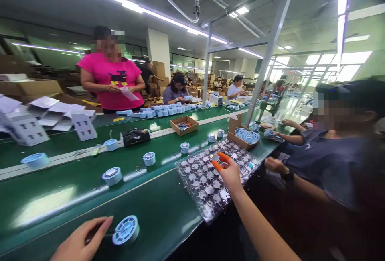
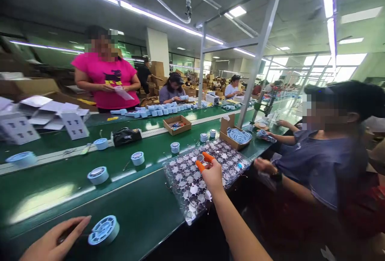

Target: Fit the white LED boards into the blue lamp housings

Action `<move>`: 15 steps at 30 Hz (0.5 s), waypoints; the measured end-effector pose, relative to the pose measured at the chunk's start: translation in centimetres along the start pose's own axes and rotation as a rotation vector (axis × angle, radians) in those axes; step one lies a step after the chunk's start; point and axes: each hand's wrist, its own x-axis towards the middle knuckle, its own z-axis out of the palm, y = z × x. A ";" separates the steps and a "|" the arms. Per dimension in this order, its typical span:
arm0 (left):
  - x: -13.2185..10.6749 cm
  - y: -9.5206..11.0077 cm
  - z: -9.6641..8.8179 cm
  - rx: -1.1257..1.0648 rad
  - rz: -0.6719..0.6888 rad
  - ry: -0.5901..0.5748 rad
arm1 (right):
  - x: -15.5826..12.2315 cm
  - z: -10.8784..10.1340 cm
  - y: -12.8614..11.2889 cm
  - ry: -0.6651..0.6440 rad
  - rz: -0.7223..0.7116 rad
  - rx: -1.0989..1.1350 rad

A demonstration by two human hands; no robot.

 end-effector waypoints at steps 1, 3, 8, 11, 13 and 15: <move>-0.5 0.6 -0.6 -0.047 0.046 0.028 | -1.0 0.6 -0.5 -0.029 -0.040 -0.018; -2.1 3.0 -1.9 -0.173 0.207 0.099 | -3.4 2.2 -1.3 -0.138 -0.115 -0.049; -6.3 10.1 -2.8 -0.388 0.538 -0.005 | -10.8 7.6 -1.7 -0.548 -0.040 0.083; -7.0 10.4 -2.1 -0.395 0.518 0.039 | -13.7 10.0 -0.8 -0.730 0.062 0.178; -7.4 9.1 -2.1 -0.379 0.466 0.058 | -14.8 11.0 -0.1 -0.802 0.102 0.183; -8.1 7.7 -2.4 -0.364 0.427 0.017 | -15.4 11.7 0.4 -0.854 0.106 0.143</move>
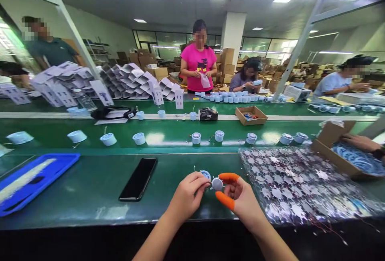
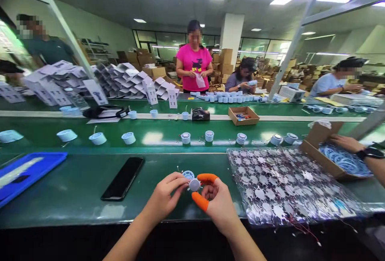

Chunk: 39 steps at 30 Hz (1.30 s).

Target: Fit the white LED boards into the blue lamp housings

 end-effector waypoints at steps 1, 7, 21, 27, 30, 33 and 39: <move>-0.5 -0.2 -0.4 -0.004 -0.023 -0.025 | 0.1 0.4 0.3 -0.011 0.002 -0.032; -1.8 -1.4 -1.2 -0.049 -0.184 -0.011 | 0.6 2.6 1.8 0.181 -0.077 -0.305; -1.1 -7.1 1.1 0.163 -0.306 0.000 | 2.4 6.1 4.9 0.502 -0.089 -0.708; -2.6 -7.0 1.2 0.049 -0.323 0.103 | 3.0 5.9 5.9 0.427 -0.162 -0.693; -3.1 -7.1 1.5 0.031 -0.343 0.103 | 3.6 5.0 6.0 0.332 -0.232 -0.665; -3.1 -7.3 1.7 0.049 -0.314 0.073 | 5.1 3.7 5.3 0.195 -0.314 -0.669; -2.0 -7.6 0.7 0.222 -0.143 -0.165 | 8.6 1.4 3.9 -0.098 -0.395 -0.706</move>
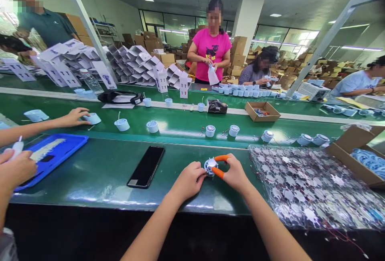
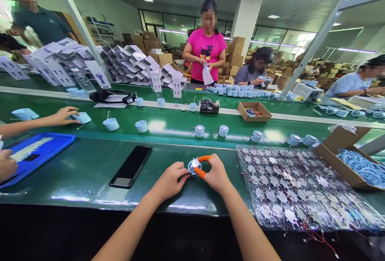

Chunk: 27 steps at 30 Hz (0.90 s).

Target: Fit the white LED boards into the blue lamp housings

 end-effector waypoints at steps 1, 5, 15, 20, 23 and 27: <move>0.1 0.1 -0.2 0.008 0.001 -0.032 | 0.2 0.0 0.1 -0.016 -0.004 -0.009; -0.2 1.2 0.0 -0.088 -0.137 0.060 | -0.4 0.8 -0.3 0.034 0.018 -0.098; -1.1 2.4 0.2 -0.406 -0.347 -0.032 | -5.9 2.3 -2.2 0.270 0.116 -0.175; -2.2 2.8 0.6 -0.473 -0.364 -0.079 | -6.2 0.8 -1.8 0.163 0.184 -0.083; -3.0 3.0 1.6 -0.415 -0.417 -0.006 | -6.0 -0.3 -1.5 0.049 0.116 -0.031; -3.3 3.3 2.4 -0.322 -0.404 0.136 | -5.8 -1.2 -1.4 0.003 0.067 -0.039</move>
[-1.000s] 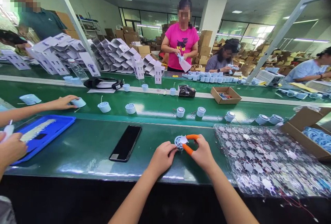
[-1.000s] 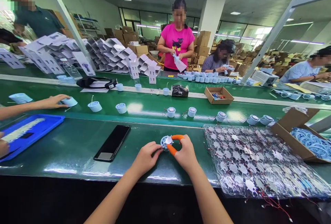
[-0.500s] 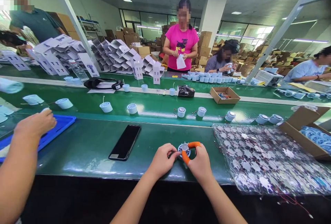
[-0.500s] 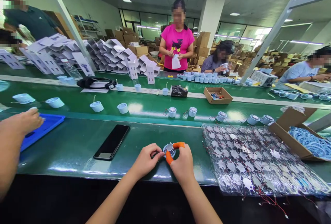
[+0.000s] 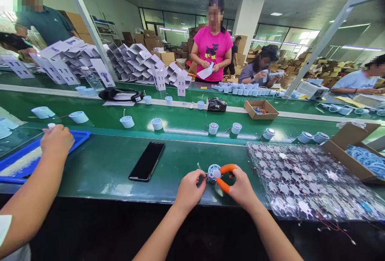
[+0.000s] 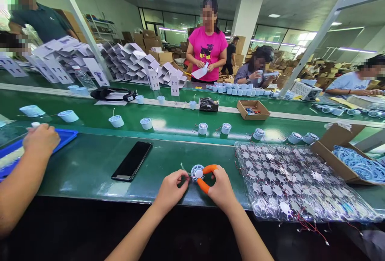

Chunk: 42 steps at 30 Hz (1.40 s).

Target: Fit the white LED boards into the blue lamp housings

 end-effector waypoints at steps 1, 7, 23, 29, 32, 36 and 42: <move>0.0 0.1 0.0 -0.022 0.022 0.010 | 0.0 0.0 0.0 0.015 0.002 -0.009; 1.1 1.4 -0.2 -0.132 0.118 0.011 | -0.1 0.8 0.3 0.152 -0.038 -0.042; 2.8 1.5 1.4 -0.308 -0.230 -0.049 | 0.1 2.5 0.6 0.210 -0.035 -0.091; 1.9 0.7 1.6 -0.386 -0.141 0.046 | 0.1 2.2 0.6 0.220 0.022 0.059; 1.8 0.7 1.7 -0.383 -0.130 0.081 | -0.2 1.8 0.6 0.226 0.028 0.092; 2.0 1.3 2.1 -0.336 -0.142 0.100 | -0.6 1.6 1.3 0.227 0.026 0.045; 2.7 1.3 2.9 -0.476 -0.241 0.127 | -0.6 1.9 1.7 0.236 0.045 0.010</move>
